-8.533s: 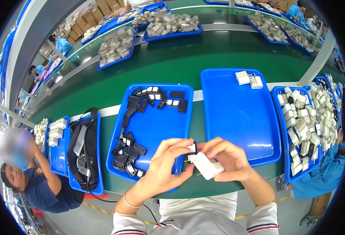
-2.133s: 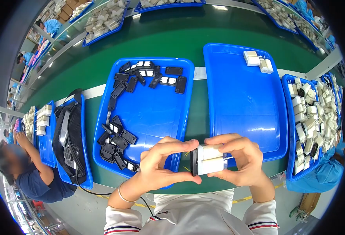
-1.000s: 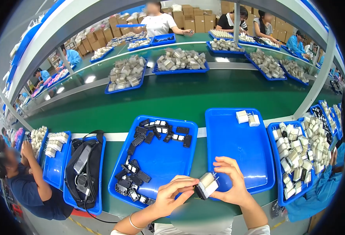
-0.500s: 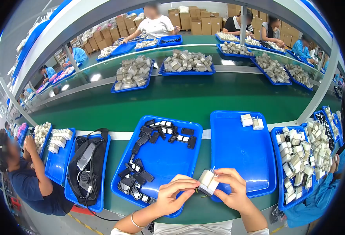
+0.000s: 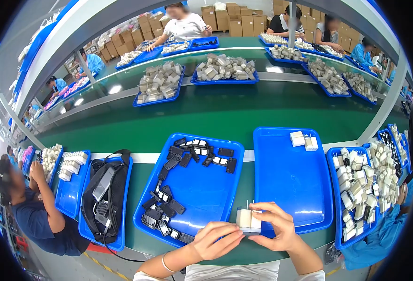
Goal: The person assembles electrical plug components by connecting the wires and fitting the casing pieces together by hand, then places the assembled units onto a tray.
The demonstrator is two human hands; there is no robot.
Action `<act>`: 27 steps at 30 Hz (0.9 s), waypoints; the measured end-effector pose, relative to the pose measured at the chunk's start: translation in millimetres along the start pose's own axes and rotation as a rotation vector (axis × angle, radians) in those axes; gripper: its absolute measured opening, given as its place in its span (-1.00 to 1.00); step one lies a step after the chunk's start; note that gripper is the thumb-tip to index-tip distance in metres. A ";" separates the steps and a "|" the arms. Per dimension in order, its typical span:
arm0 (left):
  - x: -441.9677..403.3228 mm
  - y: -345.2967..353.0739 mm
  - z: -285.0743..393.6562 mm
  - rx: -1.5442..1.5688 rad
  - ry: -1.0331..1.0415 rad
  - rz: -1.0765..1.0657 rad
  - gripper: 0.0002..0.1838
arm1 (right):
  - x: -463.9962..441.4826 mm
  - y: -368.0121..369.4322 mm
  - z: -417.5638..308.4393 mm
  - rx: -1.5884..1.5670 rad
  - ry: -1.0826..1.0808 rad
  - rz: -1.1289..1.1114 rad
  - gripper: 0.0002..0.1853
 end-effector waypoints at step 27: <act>5.2 23.0 -39.5 0.594 -0.502 -0.018 -0.57 | 2.1 16.2 0.1 0.114 -0.071 -0.136 -0.42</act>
Point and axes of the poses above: each hand's wrist, its own x-axis away from the middle knuckle, its own y-axis out of the palm, z = x × y, the point moved 9 cm from there along -x, towards the middle knuckle, and after that the axes turned 6 degrees about -x, right-handed, at the moved point
